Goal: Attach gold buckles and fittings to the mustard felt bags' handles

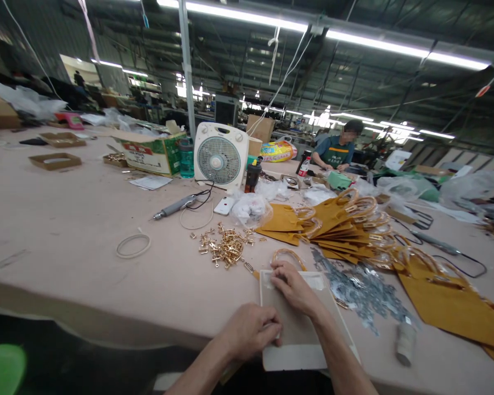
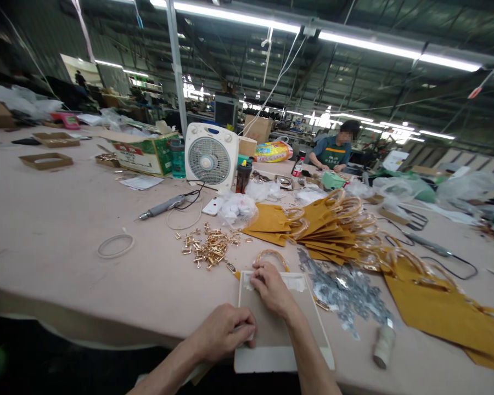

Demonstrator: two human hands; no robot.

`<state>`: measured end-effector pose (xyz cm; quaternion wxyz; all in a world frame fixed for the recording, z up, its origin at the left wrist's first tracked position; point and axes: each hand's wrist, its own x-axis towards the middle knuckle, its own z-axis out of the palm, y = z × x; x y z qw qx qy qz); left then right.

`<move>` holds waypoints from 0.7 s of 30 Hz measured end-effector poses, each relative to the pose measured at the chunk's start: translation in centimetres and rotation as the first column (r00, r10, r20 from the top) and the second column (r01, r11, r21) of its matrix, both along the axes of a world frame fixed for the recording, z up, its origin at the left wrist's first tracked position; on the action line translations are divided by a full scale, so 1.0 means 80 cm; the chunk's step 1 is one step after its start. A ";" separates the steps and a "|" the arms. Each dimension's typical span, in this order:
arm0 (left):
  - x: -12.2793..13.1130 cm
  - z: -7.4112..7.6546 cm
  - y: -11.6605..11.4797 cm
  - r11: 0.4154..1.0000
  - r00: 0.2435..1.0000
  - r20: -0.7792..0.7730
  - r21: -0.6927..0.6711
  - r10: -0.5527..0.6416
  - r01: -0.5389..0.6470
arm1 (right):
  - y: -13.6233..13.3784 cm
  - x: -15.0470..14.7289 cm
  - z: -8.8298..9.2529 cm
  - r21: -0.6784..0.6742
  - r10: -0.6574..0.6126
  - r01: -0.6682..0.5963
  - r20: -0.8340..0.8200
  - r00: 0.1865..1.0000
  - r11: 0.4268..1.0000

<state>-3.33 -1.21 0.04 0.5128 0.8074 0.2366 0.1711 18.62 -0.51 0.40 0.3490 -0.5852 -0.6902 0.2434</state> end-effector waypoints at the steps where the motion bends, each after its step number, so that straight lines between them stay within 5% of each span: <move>1: 0.000 -0.001 0.000 1.000 1.000 0.003 0.000 0.002 -0.002 | 0.001 -0.001 -0.002 0.009 -0.004 0.004 0.011 1.000 1.000; 9: -0.001 0.000 0.000 1.000 1.000 -0.013 0.026 0.004 -0.004 | -0.006 -0.006 -0.002 0.025 -0.048 0.045 0.116 0.992 0.999; 21: -0.003 0.002 -0.006 0.999 0.999 -0.022 0.038 0.030 -0.029 | 0.005 -0.032 -0.013 0.184 -0.341 0.300 0.268 0.901 0.936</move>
